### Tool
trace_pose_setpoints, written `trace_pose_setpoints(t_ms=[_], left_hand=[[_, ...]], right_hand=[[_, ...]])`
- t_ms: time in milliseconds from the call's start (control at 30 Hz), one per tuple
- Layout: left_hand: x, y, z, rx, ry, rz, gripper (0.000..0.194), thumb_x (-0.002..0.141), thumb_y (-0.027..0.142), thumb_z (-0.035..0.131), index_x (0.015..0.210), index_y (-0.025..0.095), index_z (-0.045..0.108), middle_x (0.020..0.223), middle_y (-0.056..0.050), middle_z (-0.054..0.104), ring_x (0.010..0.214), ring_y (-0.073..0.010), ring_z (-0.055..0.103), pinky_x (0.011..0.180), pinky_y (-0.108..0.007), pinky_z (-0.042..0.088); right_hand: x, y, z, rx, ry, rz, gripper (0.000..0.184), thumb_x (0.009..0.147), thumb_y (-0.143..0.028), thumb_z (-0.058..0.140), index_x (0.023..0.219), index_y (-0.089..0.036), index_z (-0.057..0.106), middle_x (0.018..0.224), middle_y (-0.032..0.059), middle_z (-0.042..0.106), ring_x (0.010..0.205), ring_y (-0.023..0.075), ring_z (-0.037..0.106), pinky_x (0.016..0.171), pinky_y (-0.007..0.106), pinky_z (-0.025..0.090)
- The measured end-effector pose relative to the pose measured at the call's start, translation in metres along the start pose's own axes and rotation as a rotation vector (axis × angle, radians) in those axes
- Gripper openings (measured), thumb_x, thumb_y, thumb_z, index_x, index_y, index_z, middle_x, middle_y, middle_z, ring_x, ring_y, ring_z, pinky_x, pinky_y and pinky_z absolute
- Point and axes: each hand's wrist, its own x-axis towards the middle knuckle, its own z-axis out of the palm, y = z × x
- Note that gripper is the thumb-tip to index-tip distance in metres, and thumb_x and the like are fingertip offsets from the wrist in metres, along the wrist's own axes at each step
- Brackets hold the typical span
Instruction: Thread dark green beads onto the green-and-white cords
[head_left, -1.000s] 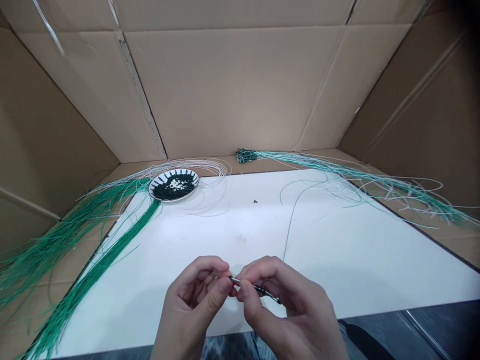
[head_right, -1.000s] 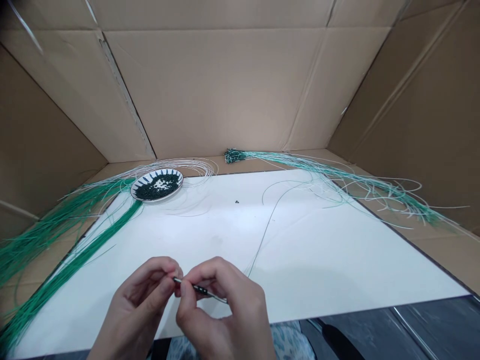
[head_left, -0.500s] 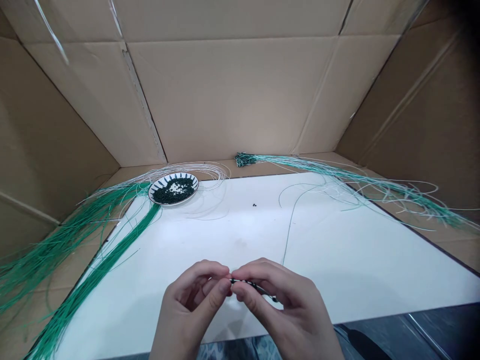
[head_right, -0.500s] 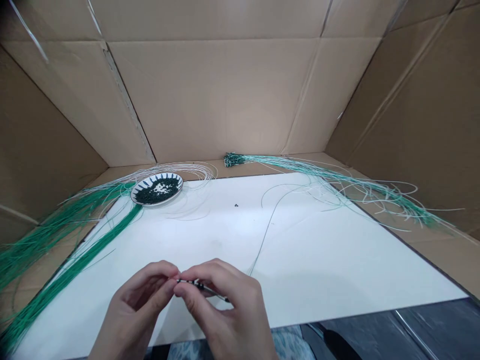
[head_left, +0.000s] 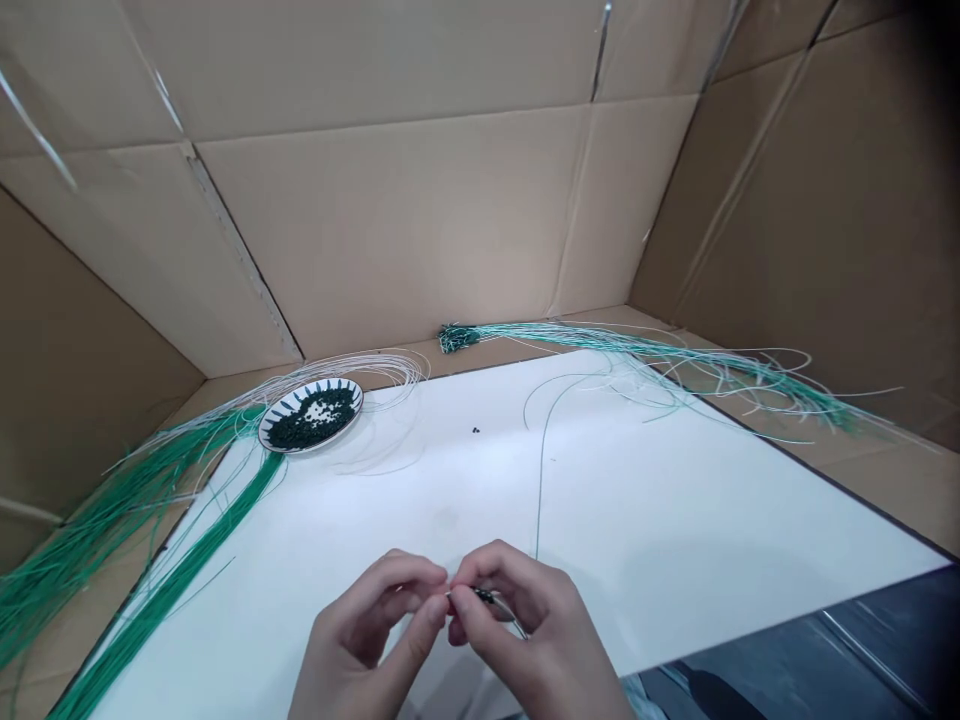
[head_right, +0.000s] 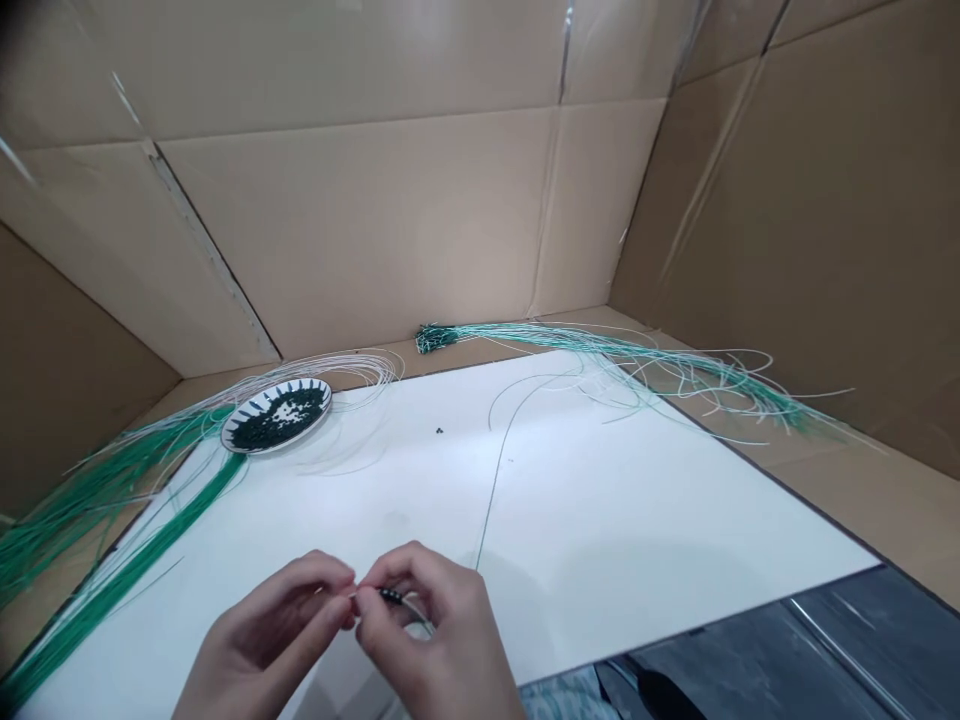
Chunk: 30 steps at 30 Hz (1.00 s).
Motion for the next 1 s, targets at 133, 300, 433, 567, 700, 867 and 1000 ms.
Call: trace_pose_setpoints(t_ms=[133,300,433,567,700,867,1000], left_hand=[[0.059,-0.001,0.003,0.678,-0.355,0.243,0.021,0.092,0.032,0.062,0.101,0.022,0.077,0.097,-0.006,0.078,0.083,-0.0206,0.074,0.076,-0.029,0.060],[0.162,-0.039,0.023,0.909,-0.397,0.388,0.020,0.094,0.025,0.067,0.112,0.017,0.070,0.122,-0.010,0.069,0.108,-0.0264,0.067,0.092,-0.048,0.056],[0.211,-0.062,0.040,0.997,-0.451,0.473,0.025,0.096,0.030,0.065,0.119,0.019,0.067,0.128,-0.010,0.066,0.111,-0.0268,0.066,0.093,-0.050,0.055],[0.220,-0.064,0.048,1.023,-0.468,0.491,0.025,0.097,0.031,0.065,0.118,0.019,0.067,0.123,-0.009,0.069,0.103,-0.0246,0.069,0.088,-0.047,0.058],[0.217,-0.059,0.049,1.029,-0.442,0.435,0.025,0.097,0.031,0.064,0.119,0.019,0.066,0.122,-0.009,0.069,0.101,-0.0242,0.069,0.087,-0.046,0.058],[0.213,-0.053,0.054,0.955,-0.422,0.299,0.027,0.096,0.031,0.065,0.120,0.018,0.066,0.123,-0.009,0.068,0.103,-0.0252,0.069,0.087,-0.047,0.058],[0.189,-0.037,0.054,0.760,-0.366,0.157,0.020,0.096,0.032,0.066,0.108,0.016,0.068,0.107,-0.006,0.072,0.089,-0.0212,0.070,0.079,-0.041,0.059]], right_hand=[[0.010,0.015,-0.029,0.038,0.069,-0.009,0.025,0.085,-0.039,0.073,0.075,-0.019,0.062,0.069,-0.0007,0.065,0.063,0.0145,0.064,0.065,0.023,0.053],[0.017,0.035,-0.053,-0.016,0.098,-0.004,0.024,0.083,-0.037,0.071,0.074,-0.018,0.060,0.069,0.0004,0.064,0.062,0.0152,0.061,0.066,0.026,0.050],[0.017,0.041,-0.053,-0.055,0.072,-0.015,0.018,0.078,-0.032,0.070,0.074,-0.018,0.059,0.066,-0.0006,0.059,0.061,0.0156,0.057,0.060,0.026,0.042],[0.018,0.042,-0.050,-0.066,0.046,-0.032,0.013,0.076,-0.028,0.066,0.072,-0.018,0.060,0.061,-0.0017,0.057,0.059,0.0143,0.050,0.058,0.025,0.038],[0.020,0.043,-0.049,-0.034,0.042,-0.033,0.011,0.076,-0.025,0.066,0.071,-0.018,0.059,0.060,-0.0024,0.056,0.057,0.0132,0.048,0.056,0.024,0.038],[0.021,0.046,-0.049,0.015,0.062,-0.044,0.017,0.076,-0.028,0.073,0.070,-0.018,0.060,0.059,-0.0025,0.057,0.056,0.0127,0.052,0.055,0.022,0.040],[0.021,0.047,-0.050,0.083,0.101,-0.049,0.037,0.079,-0.051,0.077,0.074,-0.016,0.063,0.062,0.0007,0.063,0.052,0.0132,0.058,0.053,0.023,0.046]])
